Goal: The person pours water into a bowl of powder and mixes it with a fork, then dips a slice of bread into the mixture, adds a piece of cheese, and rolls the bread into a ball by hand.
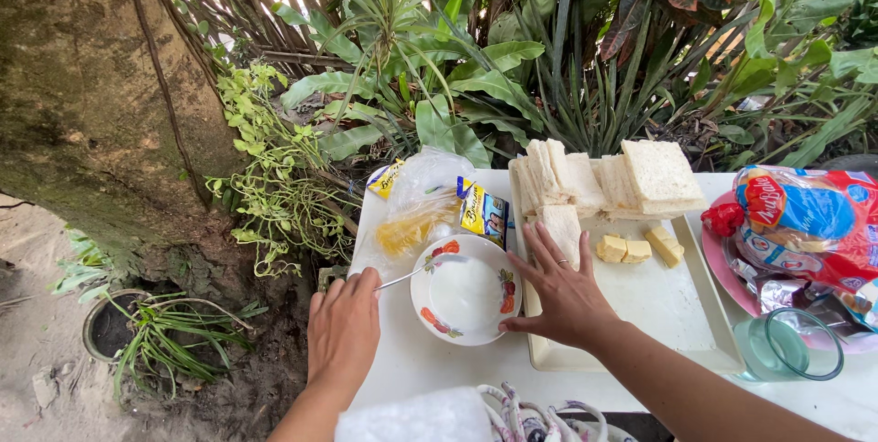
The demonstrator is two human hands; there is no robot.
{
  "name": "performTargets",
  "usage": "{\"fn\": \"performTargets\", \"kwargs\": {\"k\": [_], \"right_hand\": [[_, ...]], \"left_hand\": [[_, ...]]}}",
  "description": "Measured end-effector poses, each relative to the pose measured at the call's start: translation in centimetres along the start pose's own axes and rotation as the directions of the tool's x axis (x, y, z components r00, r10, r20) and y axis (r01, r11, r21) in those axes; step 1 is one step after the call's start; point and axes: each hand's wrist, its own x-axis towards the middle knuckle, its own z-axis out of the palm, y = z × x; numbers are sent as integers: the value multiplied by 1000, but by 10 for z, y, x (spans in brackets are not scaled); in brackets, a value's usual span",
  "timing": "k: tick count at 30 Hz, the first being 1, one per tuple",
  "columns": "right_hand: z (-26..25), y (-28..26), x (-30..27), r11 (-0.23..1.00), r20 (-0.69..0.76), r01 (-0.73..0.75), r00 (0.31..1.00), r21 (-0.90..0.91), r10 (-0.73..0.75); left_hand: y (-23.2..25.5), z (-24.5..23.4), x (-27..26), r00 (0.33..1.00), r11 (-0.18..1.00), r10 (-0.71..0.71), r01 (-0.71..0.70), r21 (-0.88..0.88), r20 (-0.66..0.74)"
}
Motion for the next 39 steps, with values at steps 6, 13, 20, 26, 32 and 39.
{"fn": "performTargets", "kwargs": {"k": [6,13,20,26,32,39], "right_hand": [[-1,-2,-2,1000,-23,18,1000,26,-17],[0,-2,-3,999,-34,18,999,28,-17],[-4,-5,-4,1000,-23,6,1000,17,-5],[9,4,0,999,-72,-34,997,43,37],[18,34,-2,963,-501,84,864,257,58],[1,96,-37,906,-694,175,702,385,160]], "left_hand": [[-5,6,-2,1000,998,-30,30,48,7],[-11,8,-7,998,997,-48,50,59,-28],[-9,2,-4,986,995,-104,102,18,130],[-5,15,3,985,983,-136,148,-108,110],[43,32,22,956,864,-257,294,-408,143],[142,63,19,959,736,-227,284,-615,171]]}}
